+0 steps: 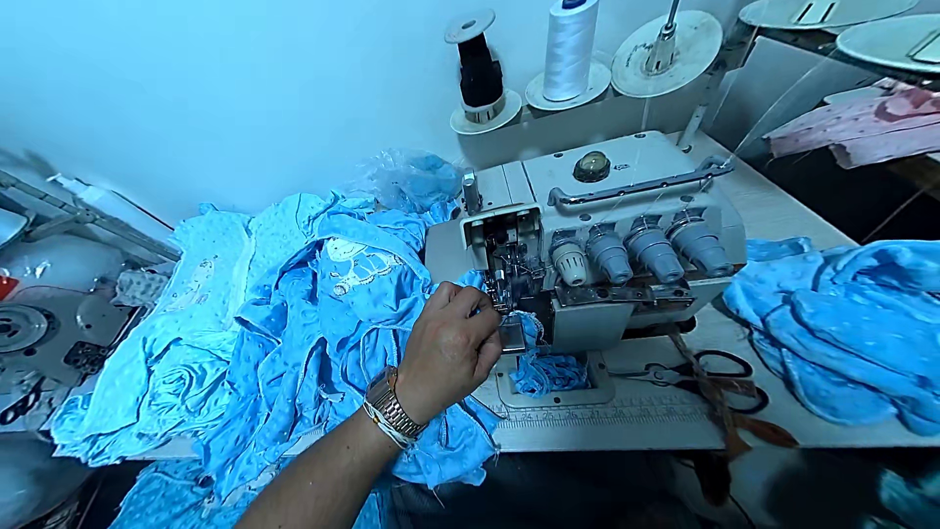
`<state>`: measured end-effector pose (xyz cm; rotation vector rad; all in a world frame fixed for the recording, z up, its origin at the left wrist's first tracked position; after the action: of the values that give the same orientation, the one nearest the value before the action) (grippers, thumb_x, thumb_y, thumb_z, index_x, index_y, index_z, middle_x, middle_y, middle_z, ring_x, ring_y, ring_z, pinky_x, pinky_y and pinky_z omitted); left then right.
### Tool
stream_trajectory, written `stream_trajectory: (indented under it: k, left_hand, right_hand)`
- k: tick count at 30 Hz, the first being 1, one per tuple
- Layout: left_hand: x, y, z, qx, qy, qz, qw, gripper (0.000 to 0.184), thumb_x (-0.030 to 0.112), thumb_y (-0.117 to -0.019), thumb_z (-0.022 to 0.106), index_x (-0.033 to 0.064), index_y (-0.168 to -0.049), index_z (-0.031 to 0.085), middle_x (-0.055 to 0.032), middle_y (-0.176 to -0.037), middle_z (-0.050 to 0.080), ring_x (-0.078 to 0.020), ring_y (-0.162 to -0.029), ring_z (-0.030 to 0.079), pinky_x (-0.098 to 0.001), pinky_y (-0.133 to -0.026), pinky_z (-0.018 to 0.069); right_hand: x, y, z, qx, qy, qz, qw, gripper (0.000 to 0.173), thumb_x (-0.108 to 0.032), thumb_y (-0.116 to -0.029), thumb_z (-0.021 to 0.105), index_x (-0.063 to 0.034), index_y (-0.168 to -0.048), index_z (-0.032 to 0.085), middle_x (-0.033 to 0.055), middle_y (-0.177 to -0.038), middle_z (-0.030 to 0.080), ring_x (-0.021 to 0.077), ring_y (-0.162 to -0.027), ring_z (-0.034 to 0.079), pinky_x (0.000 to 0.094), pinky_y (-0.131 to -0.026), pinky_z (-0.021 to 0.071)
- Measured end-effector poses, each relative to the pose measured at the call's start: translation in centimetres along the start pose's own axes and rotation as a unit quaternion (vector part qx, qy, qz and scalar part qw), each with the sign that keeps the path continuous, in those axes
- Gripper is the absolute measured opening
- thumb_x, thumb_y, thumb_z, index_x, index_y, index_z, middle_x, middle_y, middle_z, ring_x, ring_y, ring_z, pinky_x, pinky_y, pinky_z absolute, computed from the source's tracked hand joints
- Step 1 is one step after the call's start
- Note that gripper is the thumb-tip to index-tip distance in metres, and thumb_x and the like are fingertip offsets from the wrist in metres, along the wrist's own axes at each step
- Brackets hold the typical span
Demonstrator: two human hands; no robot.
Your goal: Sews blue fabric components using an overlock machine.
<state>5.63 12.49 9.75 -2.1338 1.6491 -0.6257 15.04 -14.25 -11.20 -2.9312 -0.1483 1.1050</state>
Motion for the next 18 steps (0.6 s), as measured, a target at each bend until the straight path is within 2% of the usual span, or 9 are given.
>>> stream_trajectory:
  k: [3,4,5,7,9,10,12,15,18]
  left_hand:
    - [-0.2,0.0,0.0,0.017,-0.007,0.001,1.0,0.019,0.017,-0.09,0.057,0.0078,-0.084,0.074,-0.0074,-0.094,0.068,-0.0246,-0.091,0.061,-0.035,-0.077,0.0495]
    - [-0.3,0.0,-0.1,0.021,-0.008,0.0,1.0,0.019,0.016,-0.0897,0.058,0.0072,-0.084,0.074,-0.0079,-0.094,0.068,-0.0249,-0.091,0.061,-0.035,-0.077,0.0493]
    - [-0.4,0.0,-0.2,0.018,-0.009,-0.001,1.0,0.019,0.015,-0.0896,0.058,0.0069,-0.084,0.074,-0.0083,-0.095,0.067,-0.0251,-0.091,0.06,-0.0353,-0.077,0.0493]
    - [-0.7,-0.2,-0.3,0.009,-0.012,0.0,1.0,0.018,0.014,-0.0896,0.058,0.0061,-0.085,0.074,-0.0092,-0.095,0.067,-0.0263,-0.092,0.06,-0.0366,-0.077,0.0501]
    - [-1.2,-0.2,-0.2,0.008,-0.019,0.01,1.0,0.019,0.015,-0.0899,0.058,0.0074,-0.087,0.075,-0.0085,-0.094,0.069,-0.0261,-0.091,0.062,-0.0353,-0.077,0.0509]
    - [-1.5,-0.2,0.0,0.008,-0.018,0.015,1.0,0.019,0.015,-0.0904,0.057,0.0077,-0.087,0.075,-0.0082,-0.093,0.069,-0.026,-0.091,0.062,-0.0348,-0.077,0.0509]
    - [-2.0,-0.4,0.2,0.009,-0.01,0.022,1.0,0.02,0.015,-0.0905,0.057,0.0071,-0.088,0.076,-0.0087,-0.093,0.069,-0.0264,-0.091,0.062,-0.0352,-0.078,0.0506]
    - [-2.4,-0.7,0.4,0.004,-0.008,0.024,1.0,0.021,0.015,-0.0917,0.057,0.0059,-0.089,0.076,-0.0105,-0.095,0.07,-0.0287,-0.092,0.064,-0.0384,-0.078,0.0517]
    - [-2.8,-1.0,0.6,-0.006,-0.005,0.025,1.0,0.021,0.015,-0.0936,0.058,0.0044,-0.089,0.076,-0.0134,-0.098,0.072,-0.0323,-0.093,0.064,-0.0427,-0.079,0.0518]
  right_hand:
    - [2.2,-3.2,-0.3,0.156,0.127,0.04,0.979,0.042,-0.038,-0.097,0.061,-0.0025,-0.115,0.074,0.0197,-0.113,0.074,0.0423,-0.105,0.07,0.0613,-0.087,0.0547]
    - [3.1,-4.1,0.8,0.098,0.131,0.097,0.982,0.059,-0.049,-0.096,0.06,0.002,-0.124,0.07,0.026,-0.122,0.07,0.047,-0.116,0.066,0.066,-0.098,0.048]
    - [4.2,-4.7,2.3,-0.037,0.112,0.181,0.976,0.08,-0.064,-0.0993,0.048,0.001,-0.146,0.054,0.0264,-0.146,0.055,0.0452,-0.139,0.048,0.0641,-0.118,0.0287]
    - [5.2,-5.6,3.6,-0.191,0.097,0.252,0.944,0.094,-0.076,-0.0971,0.034,-0.0074,-0.16,0.034,0.019,-0.164,0.034,0.0377,-0.154,0.026,0.0597,-0.125,0.0072]
    - [5.0,-5.4,3.1,-0.154,0.073,0.249,0.953,0.084,-0.071,-0.0986,0.041,-0.0097,-0.155,0.045,0.0178,-0.16,0.041,0.0386,-0.152,0.032,0.0618,-0.124,0.0099]
    - [5.4,-4.7,2.9,-0.04,0.075,0.222,0.971,0.076,-0.066,-0.0977,0.049,-0.0057,-0.141,0.062,0.0209,-0.147,0.056,0.0432,-0.142,0.046,0.0677,-0.119,0.0203]
    - [7.0,-3.1,2.4,0.145,0.101,0.206,0.962,0.07,-0.06,-0.0953,0.054,0.0012,-0.123,0.072,0.0272,-0.128,0.067,0.0523,-0.126,0.058,0.0764,-0.108,0.0311]
    - [11.1,-1.0,1.7,0.135,0.02,0.349,0.927,0.079,-0.056,-0.0949,0.059,0.0058,-0.143,0.055,0.0351,-0.148,0.047,0.0541,-0.142,0.038,0.0673,-0.117,0.0266]
    - [13.1,0.4,1.5,0.098,-0.074,0.445,0.887,0.083,-0.055,-0.096,0.064,-0.0001,-0.154,0.042,0.0295,-0.159,0.036,0.0441,-0.15,0.032,0.0591,-0.121,0.0271]
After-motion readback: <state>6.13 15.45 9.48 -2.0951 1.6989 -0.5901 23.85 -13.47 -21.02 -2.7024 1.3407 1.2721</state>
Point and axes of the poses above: each hand's wrist, its own y-axis away from the middle knuckle, its own z-axis out of the palm, x = y × z, the point moved 6 cm from there along -y, towards the middle knuckle
